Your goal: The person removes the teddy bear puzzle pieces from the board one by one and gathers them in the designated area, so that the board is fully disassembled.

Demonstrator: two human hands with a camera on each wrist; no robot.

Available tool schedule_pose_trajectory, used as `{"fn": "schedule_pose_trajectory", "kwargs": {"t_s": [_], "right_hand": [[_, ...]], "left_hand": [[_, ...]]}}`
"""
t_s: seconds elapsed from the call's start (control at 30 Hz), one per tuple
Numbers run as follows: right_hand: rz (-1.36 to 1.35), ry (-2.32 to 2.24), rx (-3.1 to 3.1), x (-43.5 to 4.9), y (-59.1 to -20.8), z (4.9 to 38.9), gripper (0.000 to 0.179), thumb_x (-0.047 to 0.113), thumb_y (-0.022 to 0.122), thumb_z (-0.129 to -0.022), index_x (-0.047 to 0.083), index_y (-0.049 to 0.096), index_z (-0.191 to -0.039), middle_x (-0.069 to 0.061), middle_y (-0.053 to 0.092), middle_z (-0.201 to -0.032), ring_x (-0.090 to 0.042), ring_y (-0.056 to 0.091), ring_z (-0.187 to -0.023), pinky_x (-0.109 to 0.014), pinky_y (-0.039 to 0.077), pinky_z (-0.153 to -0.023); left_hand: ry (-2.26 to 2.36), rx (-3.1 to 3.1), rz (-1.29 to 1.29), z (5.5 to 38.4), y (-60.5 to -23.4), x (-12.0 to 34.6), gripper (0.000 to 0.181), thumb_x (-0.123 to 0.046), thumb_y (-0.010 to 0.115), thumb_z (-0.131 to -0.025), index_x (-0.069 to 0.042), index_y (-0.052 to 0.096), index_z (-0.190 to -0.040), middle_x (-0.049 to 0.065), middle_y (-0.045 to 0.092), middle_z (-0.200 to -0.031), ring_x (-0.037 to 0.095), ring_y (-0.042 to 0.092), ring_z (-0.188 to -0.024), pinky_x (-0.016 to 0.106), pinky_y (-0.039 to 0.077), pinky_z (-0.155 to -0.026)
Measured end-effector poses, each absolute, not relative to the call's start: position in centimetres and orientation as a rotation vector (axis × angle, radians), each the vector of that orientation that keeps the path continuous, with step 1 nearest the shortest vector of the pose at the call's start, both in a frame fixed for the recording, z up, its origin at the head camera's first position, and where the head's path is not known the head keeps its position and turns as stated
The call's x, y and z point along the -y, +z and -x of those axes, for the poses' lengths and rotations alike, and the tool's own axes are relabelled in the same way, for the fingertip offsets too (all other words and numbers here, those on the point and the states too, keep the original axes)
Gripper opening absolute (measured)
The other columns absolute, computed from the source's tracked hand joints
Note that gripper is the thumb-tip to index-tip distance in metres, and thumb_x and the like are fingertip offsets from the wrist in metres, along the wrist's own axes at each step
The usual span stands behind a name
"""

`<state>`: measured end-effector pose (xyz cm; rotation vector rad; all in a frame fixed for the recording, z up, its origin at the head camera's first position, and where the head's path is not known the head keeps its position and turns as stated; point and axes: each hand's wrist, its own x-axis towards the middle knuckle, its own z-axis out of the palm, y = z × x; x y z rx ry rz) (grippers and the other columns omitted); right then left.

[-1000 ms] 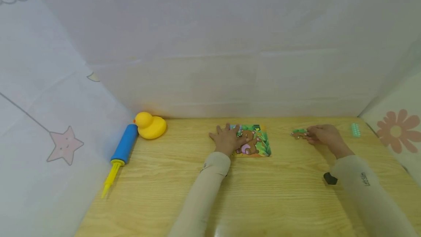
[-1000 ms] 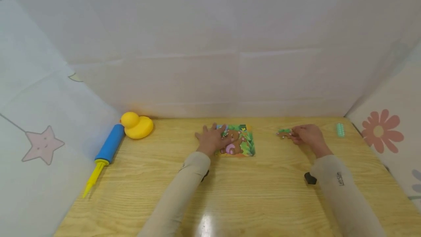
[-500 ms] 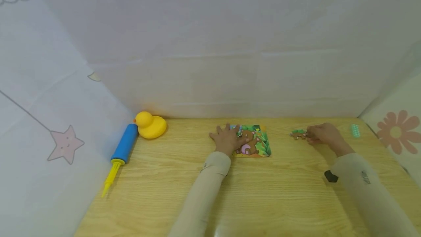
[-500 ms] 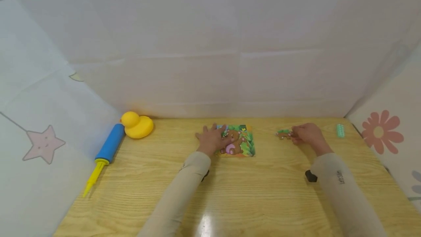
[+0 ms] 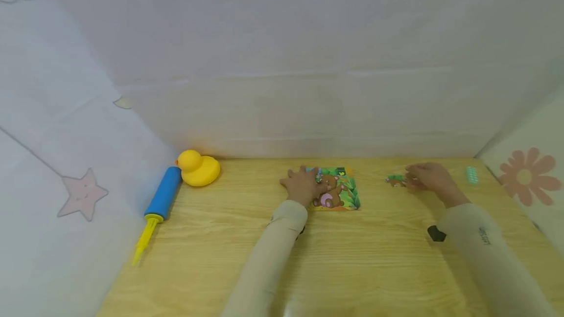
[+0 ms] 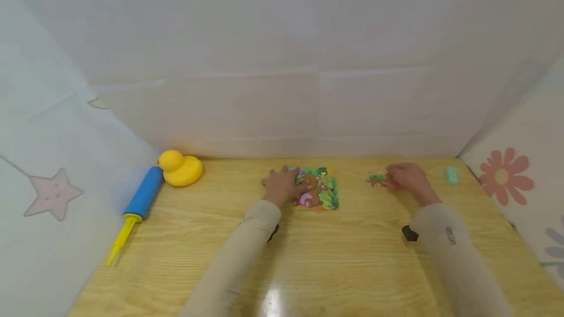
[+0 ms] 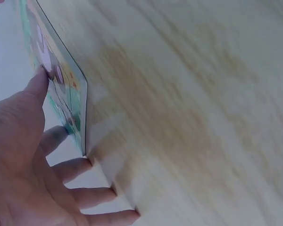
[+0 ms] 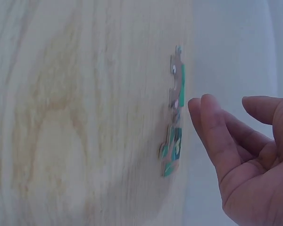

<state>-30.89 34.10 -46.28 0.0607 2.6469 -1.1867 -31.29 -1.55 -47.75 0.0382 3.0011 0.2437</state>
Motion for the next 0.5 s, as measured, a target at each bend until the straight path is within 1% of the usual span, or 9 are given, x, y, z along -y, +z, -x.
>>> {"fn": "schedule_pose_trajectory", "kwargs": {"t_s": [0.13,0.2,0.3,0.37,0.43,0.5], "right_hand": [[-0.056,-1.377,-2.521,-32.6,-46.1,31.3,0.065,0.039,0.042,-0.109,-0.012,0.038,-0.150,-0.035,0.048,-0.146,-0.033,0.067,-0.119,-0.032,0.059,-0.095],[-0.017,-1.407,-2.502,-31.7,-46.0,31.4,0.062,0.035,0.041,-0.110,-0.011,0.037,-0.150,-0.036,0.048,-0.146,-0.033,0.067,-0.119,-0.029,0.059,-0.092],[0.018,-1.429,-2.488,-30.1,-45.7,31.8,0.058,0.031,0.040,-0.110,-0.010,0.038,-0.151,-0.037,0.049,-0.145,-0.037,0.066,-0.120,-0.033,0.059,-0.094],[0.019,-1.444,-2.478,-29.0,-45.5,32.0,0.057,0.031,0.041,-0.110,-0.009,0.039,-0.150,-0.036,0.051,-0.144,-0.035,0.067,-0.119,-0.037,0.058,-0.096],[0.008,-1.497,-2.441,-27.9,-45.5,32.4,0.056,0.030,0.042,-0.110,-0.008,0.040,-0.150,-0.036,0.051,-0.144,-0.032,0.069,-0.118,-0.041,0.056,-0.100],[0.004,-1.552,-2.389,-26.7,-45.5,32.6,0.055,0.029,0.043,-0.110,-0.008,0.041,-0.150,-0.035,0.050,-0.145,-0.032,0.068,-0.120,-0.043,0.053,-0.104]], "left_hand": [[0.245,-2.997,-0.039,31.4,-47.9,1.9,0.076,-0.075,0.060,-0.086,-0.042,0.044,-0.152,0.004,0.045,-0.159,0.049,0.041,-0.141,0.068,0.044,-0.100],[0.265,-2.995,-0.053,31.3,-47.9,2.1,0.076,-0.074,0.061,-0.086,-0.040,0.045,-0.152,0.004,0.046,-0.158,0.049,0.041,-0.141,0.068,0.043,-0.100],[0.288,-3.002,-0.085,31.3,-47.9,2.5,0.078,-0.074,0.060,-0.087,-0.036,0.046,-0.153,0.005,0.049,-0.155,0.044,0.048,-0.134,0.063,0.044,-0.099],[0.282,-3.011,-0.103,31.2,-47.8,2.9,0.079,-0.075,0.059,-0.088,-0.033,0.046,-0.153,0.005,0.051,-0.152,0.039,0.051,-0.130,0.059,0.045,-0.099],[0.263,-3.029,-0.119,31.4,-48.0,3.5,0.081,-0.077,0.057,-0.086,-0.033,0.046,-0.153,0.006,0.051,-0.153,0.038,0.050,-0.133,0.059,0.043,-0.103],[0.276,-3.032,-0.125,31.6,-48.2,4.1,0.083,-0.079,0.057,-0.085,-0.033,0.045,-0.154,0.007,0.047,-0.156,0.042,0.042,-0.142,0.064,0.038,-0.108]]}}
